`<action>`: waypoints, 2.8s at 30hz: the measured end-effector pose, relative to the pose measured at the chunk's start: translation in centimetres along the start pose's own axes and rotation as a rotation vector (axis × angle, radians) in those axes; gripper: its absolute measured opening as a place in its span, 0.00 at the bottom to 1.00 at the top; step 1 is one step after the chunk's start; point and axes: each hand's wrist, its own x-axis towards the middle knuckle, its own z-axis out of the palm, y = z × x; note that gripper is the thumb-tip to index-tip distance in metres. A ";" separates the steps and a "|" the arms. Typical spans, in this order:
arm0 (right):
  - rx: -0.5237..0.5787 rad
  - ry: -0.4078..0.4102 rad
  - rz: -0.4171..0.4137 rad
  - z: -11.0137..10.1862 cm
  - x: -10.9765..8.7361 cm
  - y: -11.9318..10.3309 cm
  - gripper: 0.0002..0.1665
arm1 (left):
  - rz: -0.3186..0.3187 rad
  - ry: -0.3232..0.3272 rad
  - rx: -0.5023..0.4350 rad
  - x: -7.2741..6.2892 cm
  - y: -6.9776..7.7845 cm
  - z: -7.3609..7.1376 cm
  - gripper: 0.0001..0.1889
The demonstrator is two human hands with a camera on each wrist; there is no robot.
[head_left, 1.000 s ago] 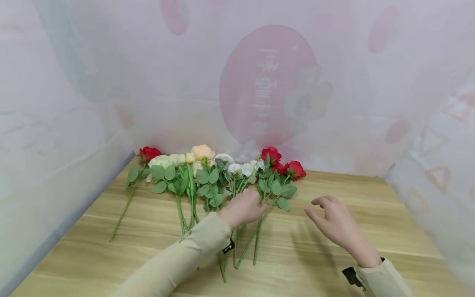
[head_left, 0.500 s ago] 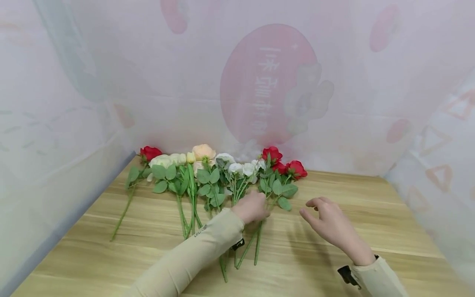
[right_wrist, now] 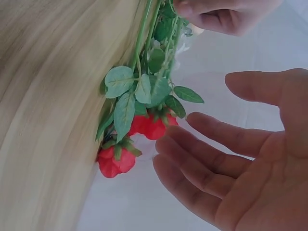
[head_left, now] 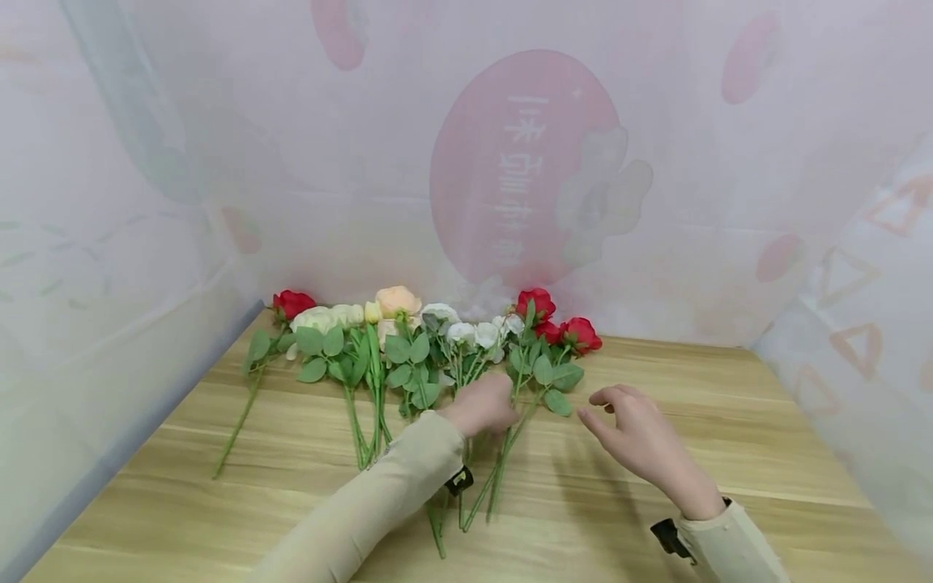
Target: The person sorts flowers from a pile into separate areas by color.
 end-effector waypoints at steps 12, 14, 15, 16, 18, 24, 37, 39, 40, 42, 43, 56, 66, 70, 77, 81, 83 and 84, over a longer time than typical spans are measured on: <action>0.138 0.075 -0.012 0.8 1.0 -1.1 0.14 | 0.172 0.114 -0.391 -3.5 -1.2 -1.3 0.20; 0.208 0.086 -0.010 0.8 1.1 -1.4 0.13 | 0.204 0.138 -0.462 -4.1 -1.1 -1.0 0.16; 0.255 0.085 -0.001 0.8 1.2 -1.6 0.12 | 0.220 0.153 -0.493 -4.3 -1.0 -0.9 0.14; 0.319 0.073 0.016 0.8 1.2 -1.9 0.12 | 0.235 0.167 -0.522 -4.6 -0.9 -0.8 0.12; 0.456 0.049 0.052 0.8 1.2 -2.5 0.13 | 0.263 0.199 -0.566 -5.0 -0.5 -0.5 0.10; 0.762 -0.042 0.127 0.3 0.6 -4.2 0.17 | 0.317 0.251 -0.659 -6.2 1.0 0.2 0.08; 0.826 0.004 0.154 0.1 -0.4 -5.8 0.13 | 0.572 0.410 -0.556 -7.4 2.1 1.3 0.07; 0.836 0.016 0.145 0.1 -0.6 -5.7 0.12 | 0.605 0.425 -0.511 -7.6 2.2 1.4 0.08; 0.840 0.022 0.138 0.1 -0.8 -5.7 0.11 | 0.618 0.429 -0.491 -7.7 2.2 1.5 0.08; 0.840 0.033 0.129 0.0 -1.0 -5.6 0.11 | 0.635 0.432 -0.454 -7.7 2.4 1.5 0.09; 0.839 0.036 0.130 0.0 -1.1 -5.6 0.11 | 0.640 0.431 -0.442 -7.8 2.5 1.6 0.10; 0.745 0.096 0.085 -0.5 -1.2 -5.6 0.10 | 0.654 0.424 -0.346 -7.6 3.1 1.1 0.06; 0.661 0.151 0.120 -0.7 -0.6 -5.1 0.10 | 0.523 0.342 -0.225 -7.8 2.3 -0.2 0.11; 0.578 0.213 0.108 -1.4 -0.2 -3.9 0.10 | 0.462 0.323 -0.201 -7.8 1.6 -0.9 0.10; 0.361 0.332 0.100 -3.1 -0.6 0.5 0.08 | 0.434 0.394 -0.182 -7.7 1.0 -1.6 0.07; 0.224 0.360 0.136 -4.1 -1.4 4.2 0.09 | 0.436 0.404 -0.174 -7.6 0.9 -1.7 0.07; 0.178 0.347 0.161 -4.9 -1.9 6.3 0.10 | 0.435 0.395 -0.167 -7.5 0.9 -1.6 0.06; 0.154 0.338 0.174 -5.2 -2.1 7.3 0.10 | 0.434 0.390 -0.161 -7.5 0.9 -1.6 0.06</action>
